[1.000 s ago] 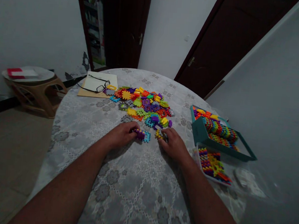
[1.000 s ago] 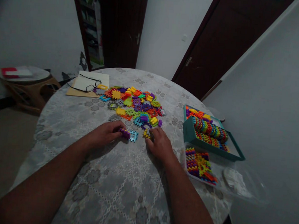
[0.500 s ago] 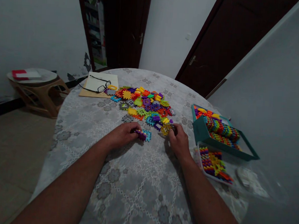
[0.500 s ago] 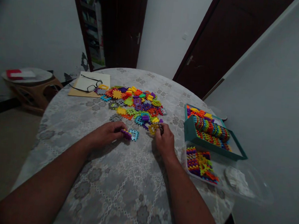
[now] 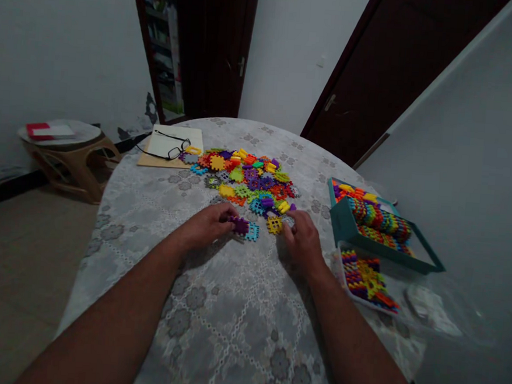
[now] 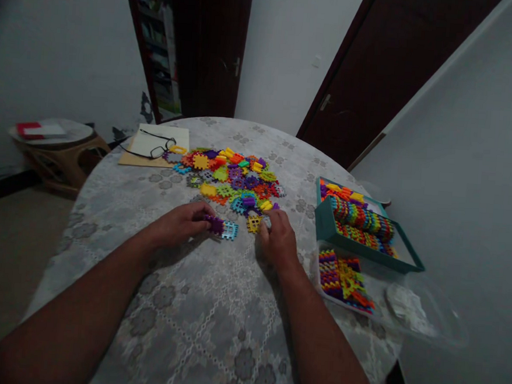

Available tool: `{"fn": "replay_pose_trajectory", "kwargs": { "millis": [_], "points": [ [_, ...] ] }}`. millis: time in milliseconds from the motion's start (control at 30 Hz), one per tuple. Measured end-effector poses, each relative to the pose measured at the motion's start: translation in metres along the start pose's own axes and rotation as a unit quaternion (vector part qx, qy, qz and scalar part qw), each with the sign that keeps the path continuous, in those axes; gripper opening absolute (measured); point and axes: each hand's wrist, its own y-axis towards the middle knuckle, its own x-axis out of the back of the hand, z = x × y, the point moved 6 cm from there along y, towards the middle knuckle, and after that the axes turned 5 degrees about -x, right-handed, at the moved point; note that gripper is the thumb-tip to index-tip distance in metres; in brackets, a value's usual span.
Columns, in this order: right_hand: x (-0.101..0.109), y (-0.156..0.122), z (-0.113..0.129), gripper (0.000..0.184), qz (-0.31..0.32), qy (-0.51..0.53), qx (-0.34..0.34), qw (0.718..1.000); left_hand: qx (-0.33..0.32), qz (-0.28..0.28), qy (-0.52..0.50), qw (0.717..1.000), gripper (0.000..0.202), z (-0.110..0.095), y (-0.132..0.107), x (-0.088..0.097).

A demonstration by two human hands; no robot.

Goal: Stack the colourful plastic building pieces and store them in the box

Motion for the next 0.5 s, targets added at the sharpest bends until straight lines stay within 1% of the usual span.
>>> {"fn": "replay_pose_trajectory", "kwargs": {
  "millis": [67,133,167,233,300,400,433,500],
  "points": [
    [-0.011,-0.005,0.023,0.033,0.067,0.006,0.062,0.996,-0.010,-0.027,-0.005,1.000,0.017,-0.002,-0.001,0.005],
    [-0.024,-0.012,0.044,0.036,0.123,-0.005,0.114,0.986,-0.021,-0.044,-0.013,0.999,0.016,-0.004,-0.002,0.008],
    [-0.030,-0.015,0.052,0.038,0.142,-0.017,0.127,0.982,-0.023,-0.048,-0.013,0.998,0.016,-0.006,-0.002,0.009],
    [-0.041,-0.019,0.061,0.039,0.170,-0.045,0.125,0.976,-0.019,-0.048,-0.003,0.999,0.013,-0.008,-0.004,0.011],
    [-0.047,-0.020,0.062,0.034,0.185,-0.067,0.108,0.975,-0.015,-0.034,0.012,0.999,0.009,-0.009,-0.005,0.009],
    [-0.050,-0.017,0.054,0.026,0.180,-0.077,0.104,0.975,-0.019,0.016,0.015,1.000,0.009,-0.010,-0.007,0.001],
    [-0.049,-0.016,0.051,0.026,0.171,-0.076,0.106,0.977,-0.017,0.035,0.016,0.999,0.010,-0.009,-0.007,-0.003],
    [-0.047,-0.013,0.044,0.032,0.148,-0.071,0.101,0.981,-0.013,0.056,0.029,0.998,0.014,-0.006,-0.007,-0.008]
  ]
}}
